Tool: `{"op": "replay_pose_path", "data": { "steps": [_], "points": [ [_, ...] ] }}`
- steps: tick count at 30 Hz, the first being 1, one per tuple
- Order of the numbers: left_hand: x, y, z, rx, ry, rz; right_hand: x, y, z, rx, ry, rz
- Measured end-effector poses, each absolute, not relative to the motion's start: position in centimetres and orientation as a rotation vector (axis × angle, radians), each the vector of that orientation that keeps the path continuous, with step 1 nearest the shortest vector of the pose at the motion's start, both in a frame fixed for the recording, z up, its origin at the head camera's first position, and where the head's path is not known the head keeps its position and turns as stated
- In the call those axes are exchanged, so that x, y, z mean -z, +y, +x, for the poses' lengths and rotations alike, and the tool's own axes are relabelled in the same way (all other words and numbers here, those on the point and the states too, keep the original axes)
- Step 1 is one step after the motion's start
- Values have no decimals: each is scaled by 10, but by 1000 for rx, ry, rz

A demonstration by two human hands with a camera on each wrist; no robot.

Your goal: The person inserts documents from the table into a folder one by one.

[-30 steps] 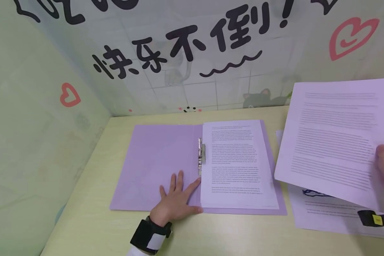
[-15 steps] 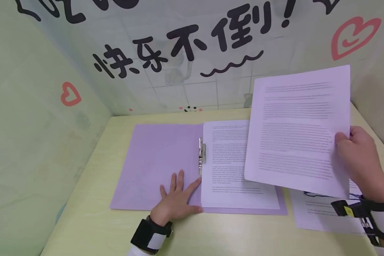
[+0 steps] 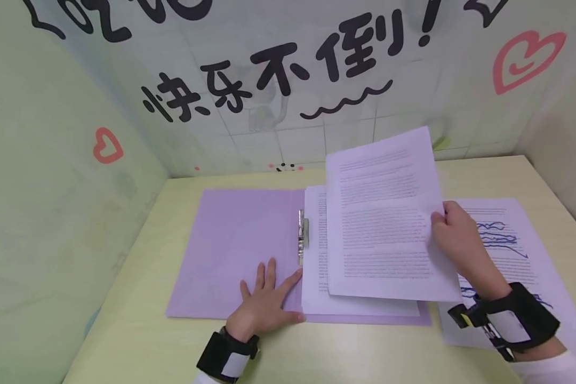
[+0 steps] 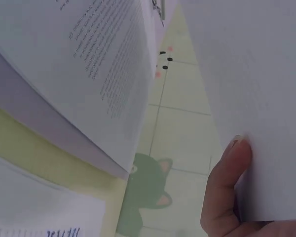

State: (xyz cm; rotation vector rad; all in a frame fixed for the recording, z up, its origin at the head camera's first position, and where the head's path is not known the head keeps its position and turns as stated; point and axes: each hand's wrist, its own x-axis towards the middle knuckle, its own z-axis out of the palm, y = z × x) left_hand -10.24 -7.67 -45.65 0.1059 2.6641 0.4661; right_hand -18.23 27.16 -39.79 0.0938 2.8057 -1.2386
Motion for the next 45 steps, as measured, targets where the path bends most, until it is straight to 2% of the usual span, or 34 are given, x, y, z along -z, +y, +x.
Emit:
{"op": "replay_pose_path", "data": {
  "steps": [22, 45],
  "points": [
    [456, -74, -100, -451, 2672, 115, 429, 220, -186, 1213, 2678, -20],
    [452, -74, -101, -451, 2675, 105, 432, 250, -190, 1044, 2706, -74]
  ]
}}
